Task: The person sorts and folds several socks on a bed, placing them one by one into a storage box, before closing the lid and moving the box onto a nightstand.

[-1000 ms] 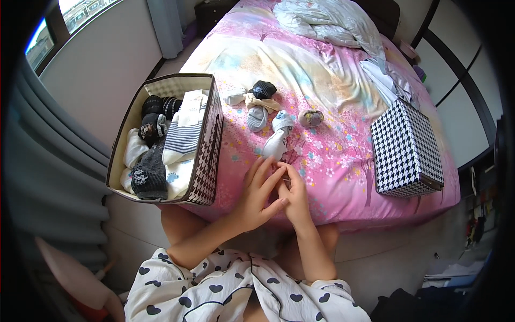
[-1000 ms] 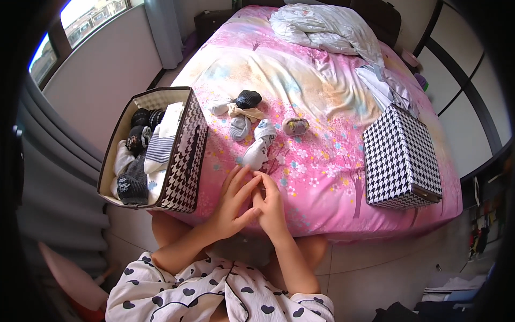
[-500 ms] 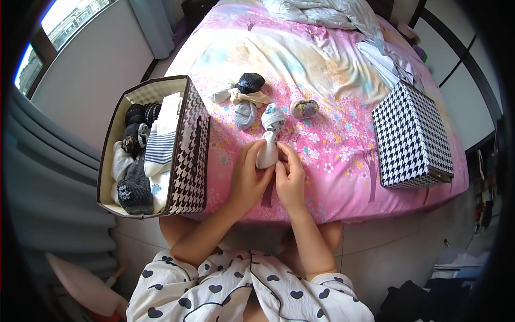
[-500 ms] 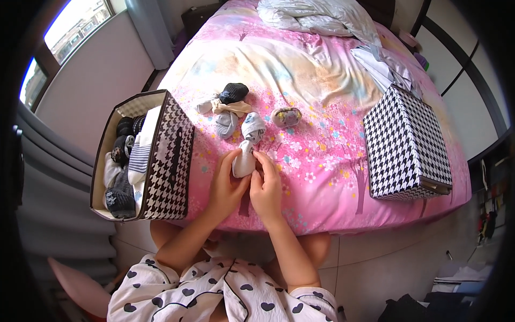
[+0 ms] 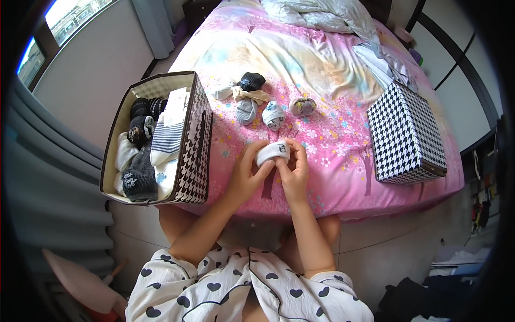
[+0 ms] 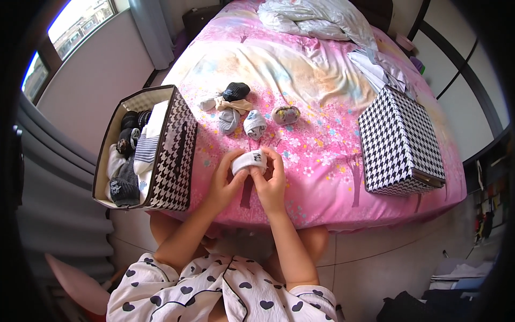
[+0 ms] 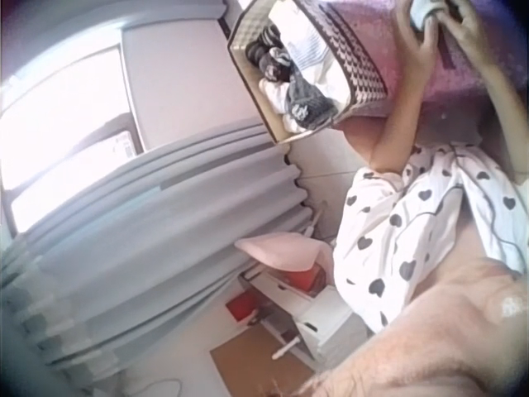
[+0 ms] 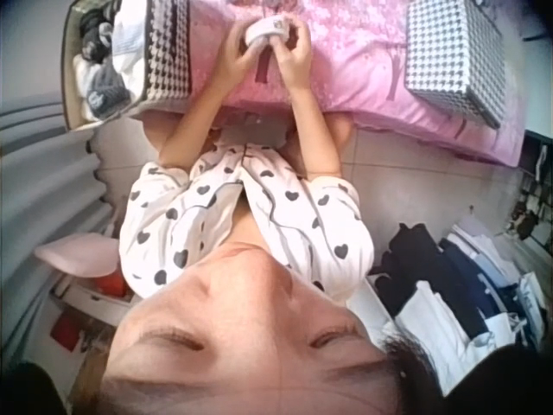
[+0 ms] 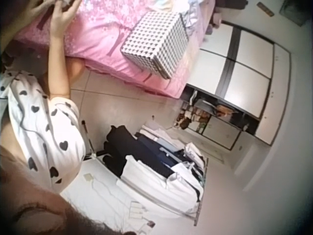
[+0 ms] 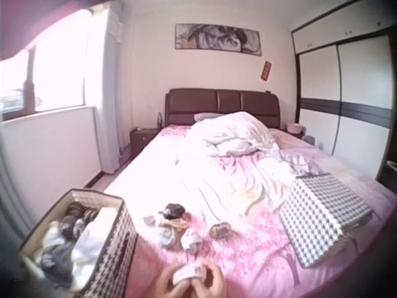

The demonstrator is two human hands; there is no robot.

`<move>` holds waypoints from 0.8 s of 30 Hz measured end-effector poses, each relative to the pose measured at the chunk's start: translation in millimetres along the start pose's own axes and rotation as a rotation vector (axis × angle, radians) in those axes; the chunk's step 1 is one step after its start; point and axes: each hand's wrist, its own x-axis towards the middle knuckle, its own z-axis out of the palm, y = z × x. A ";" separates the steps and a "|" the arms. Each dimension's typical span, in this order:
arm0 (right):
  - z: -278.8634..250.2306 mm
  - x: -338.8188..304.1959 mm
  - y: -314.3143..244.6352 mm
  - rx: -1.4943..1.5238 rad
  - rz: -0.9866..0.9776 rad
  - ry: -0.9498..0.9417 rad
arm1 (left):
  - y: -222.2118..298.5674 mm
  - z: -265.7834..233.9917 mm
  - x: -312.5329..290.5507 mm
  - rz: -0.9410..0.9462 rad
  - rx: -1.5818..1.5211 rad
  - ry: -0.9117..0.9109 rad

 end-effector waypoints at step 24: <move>17.4 -44.8 -35.0 -0.131 -0.020 -0.001 | 33.4 0.2 -38.9 -0.340 -0.446 -0.019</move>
